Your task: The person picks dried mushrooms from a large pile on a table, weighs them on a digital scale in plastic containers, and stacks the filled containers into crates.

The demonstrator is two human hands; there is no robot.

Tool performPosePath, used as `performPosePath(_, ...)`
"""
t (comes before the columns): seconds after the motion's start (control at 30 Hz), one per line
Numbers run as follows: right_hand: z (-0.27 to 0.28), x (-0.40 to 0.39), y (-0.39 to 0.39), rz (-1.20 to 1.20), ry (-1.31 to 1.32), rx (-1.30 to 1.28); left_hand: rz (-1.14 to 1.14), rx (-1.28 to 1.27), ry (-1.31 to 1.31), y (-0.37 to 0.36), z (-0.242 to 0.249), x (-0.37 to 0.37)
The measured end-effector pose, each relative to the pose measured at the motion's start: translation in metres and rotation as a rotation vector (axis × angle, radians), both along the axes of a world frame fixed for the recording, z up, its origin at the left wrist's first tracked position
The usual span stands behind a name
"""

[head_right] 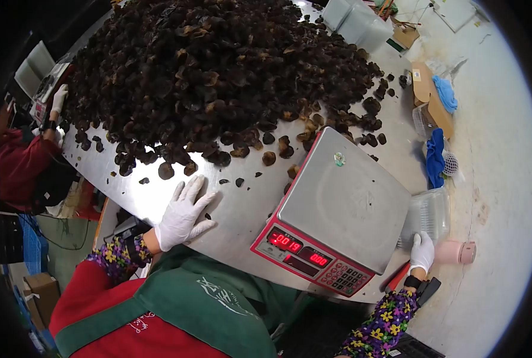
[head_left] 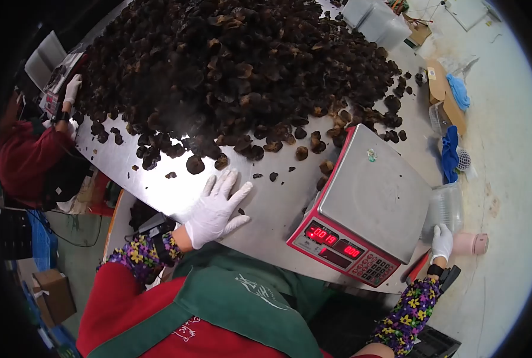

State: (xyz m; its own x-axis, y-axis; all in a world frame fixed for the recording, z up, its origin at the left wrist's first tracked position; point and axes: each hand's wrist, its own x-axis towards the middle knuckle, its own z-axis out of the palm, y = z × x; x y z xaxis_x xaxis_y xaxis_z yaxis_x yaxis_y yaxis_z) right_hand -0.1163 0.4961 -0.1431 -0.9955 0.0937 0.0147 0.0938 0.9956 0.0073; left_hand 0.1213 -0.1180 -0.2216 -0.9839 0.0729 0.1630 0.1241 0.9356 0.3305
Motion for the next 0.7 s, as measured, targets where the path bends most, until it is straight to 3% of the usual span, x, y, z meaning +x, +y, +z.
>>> performPosePath(0.23,0.011,0.005,-0.01,-0.187,0.091,0.025,-0.195,0.108,0.083,0.028,-0.011,-0.08)
performPosePath(0.3,0.007,0.004,0.003,-0.165,0.187,-0.226,-0.26,0.117,0.076,0.037,-0.018,-0.099)
performPosePath(0.33,0.009,0.005,0.009,-0.162,0.191,-0.224,-0.325,0.124,0.068,0.041,-0.021,-0.105)
performPosePath(0.4,0.023,0.012,0.008,-0.081,0.528,-0.441,-0.36,0.102,0.093,0.044,-0.026,-0.109)
performPosePath(0.47,0.058,0.037,-0.049,-0.166,0.505,-0.397,-0.503,0.118,0.036,0.04,-0.03,-0.106)
performPosePath(0.53,0.066,0.049,-0.068,-0.027,0.708,-0.318,-0.532,0.097,0.039,0.034,-0.026,-0.087)
performPosePath(0.7,0.081,0.093,-0.155,0.222,0.854,-0.107,-0.572,0.098,0.125,0.008,-0.029,-0.038)
